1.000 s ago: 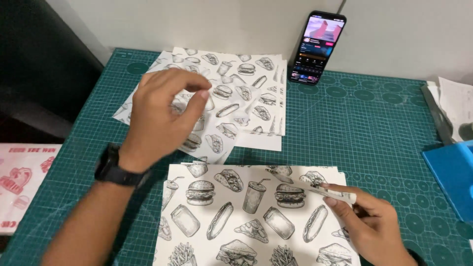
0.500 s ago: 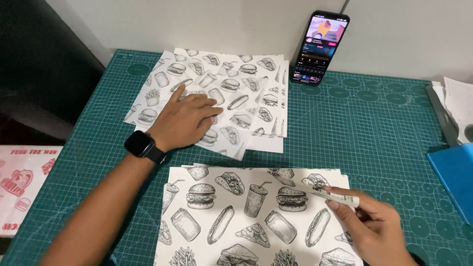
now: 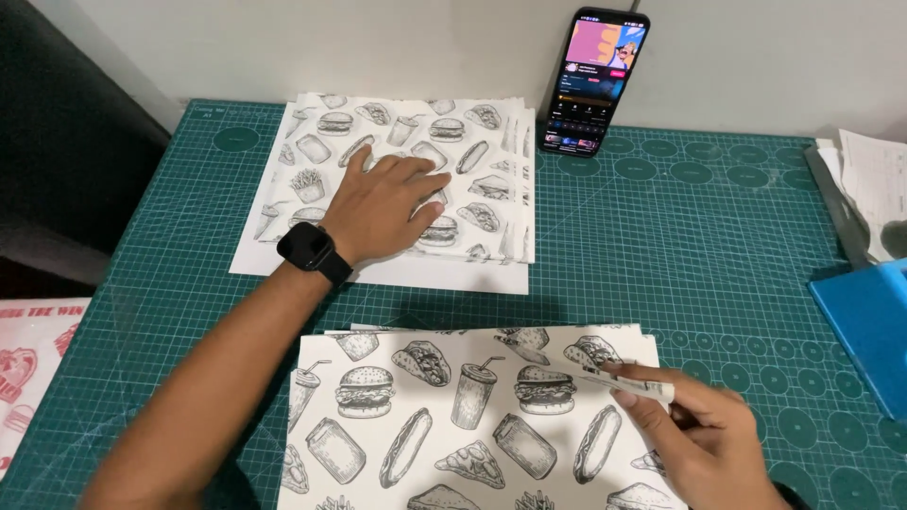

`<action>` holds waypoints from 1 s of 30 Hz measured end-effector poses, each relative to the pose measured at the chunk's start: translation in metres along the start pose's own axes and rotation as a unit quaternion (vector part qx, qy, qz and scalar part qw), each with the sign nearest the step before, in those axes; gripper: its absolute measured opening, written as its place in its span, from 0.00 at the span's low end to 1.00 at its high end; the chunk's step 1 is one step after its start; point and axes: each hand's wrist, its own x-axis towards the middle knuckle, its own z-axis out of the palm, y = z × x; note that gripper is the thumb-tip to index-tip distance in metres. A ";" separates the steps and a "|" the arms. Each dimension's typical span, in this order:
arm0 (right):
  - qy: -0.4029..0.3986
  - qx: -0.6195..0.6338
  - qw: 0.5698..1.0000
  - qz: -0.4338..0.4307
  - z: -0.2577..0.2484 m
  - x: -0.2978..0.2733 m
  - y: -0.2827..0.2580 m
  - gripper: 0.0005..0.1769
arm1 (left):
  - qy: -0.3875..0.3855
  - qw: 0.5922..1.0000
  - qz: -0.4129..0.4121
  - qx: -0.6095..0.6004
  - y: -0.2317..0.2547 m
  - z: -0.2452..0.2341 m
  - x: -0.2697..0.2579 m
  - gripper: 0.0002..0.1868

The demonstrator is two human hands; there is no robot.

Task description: Sorting, marking with a pen, and applying labels to printed food-themed paper liners.

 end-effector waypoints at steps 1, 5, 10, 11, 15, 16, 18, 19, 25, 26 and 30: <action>0.001 0.000 1.000 0.001 0.000 0.000 -0.001 0.16 | -0.001 1.000 0.001 0.000 0.002 0.000 0.001 0.25; 0.007 0.004 1.000 0.009 0.002 0.001 -0.003 0.15 | 0.003 1.000 0.008 -0.006 0.005 0.001 0.002 0.25; 0.002 0.003 1.000 -0.011 0.001 0.001 -0.001 0.16 | 0.013 1.000 0.010 -0.002 0.006 0.003 0.003 0.25; -0.002 -0.002 1.000 -0.027 0.001 0.001 0.000 0.16 | 0.016 1.000 0.009 -0.007 0.006 0.002 0.003 0.25; 0.002 -0.013 1.000 -0.018 0.001 0.001 0.000 0.16 | 0.026 0.999 0.014 -0.039 0.010 -0.009 0.000 0.27; 0.001 -0.012 1.000 -0.017 0.001 0.001 -0.001 0.16 | 0.024 0.999 0.013 -0.039 0.012 -0.015 -0.001 0.27; 0.001 -0.016 1.000 -0.012 0.001 0.000 -0.001 0.16 | -0.016 0.997 0.020 -0.070 0.013 -0.028 -0.004 0.34; -0.001 -0.015 1.000 -0.009 0.001 -0.001 -0.003 0.16 | -0.019 0.997 0.018 -0.071 0.012 -0.033 -0.010 0.34; 0.002 -0.045 0.999 -0.022 0.001 -0.001 -0.005 0.16 | 0.011 0.998 0.015 -0.064 -0.010 -0.045 -0.042 0.47; 0.003 -0.038 0.999 -0.028 0.000 0.000 -0.004 0.16 | 0.026 0.998 0.022 -0.061 -0.012 -0.044 -0.047 0.48; 0.015 -0.028 0.999 -0.022 0.001 -0.003 -0.003 0.15 | 0.078 0.996 0.041 -0.026 -0.019 -0.031 -0.056 0.41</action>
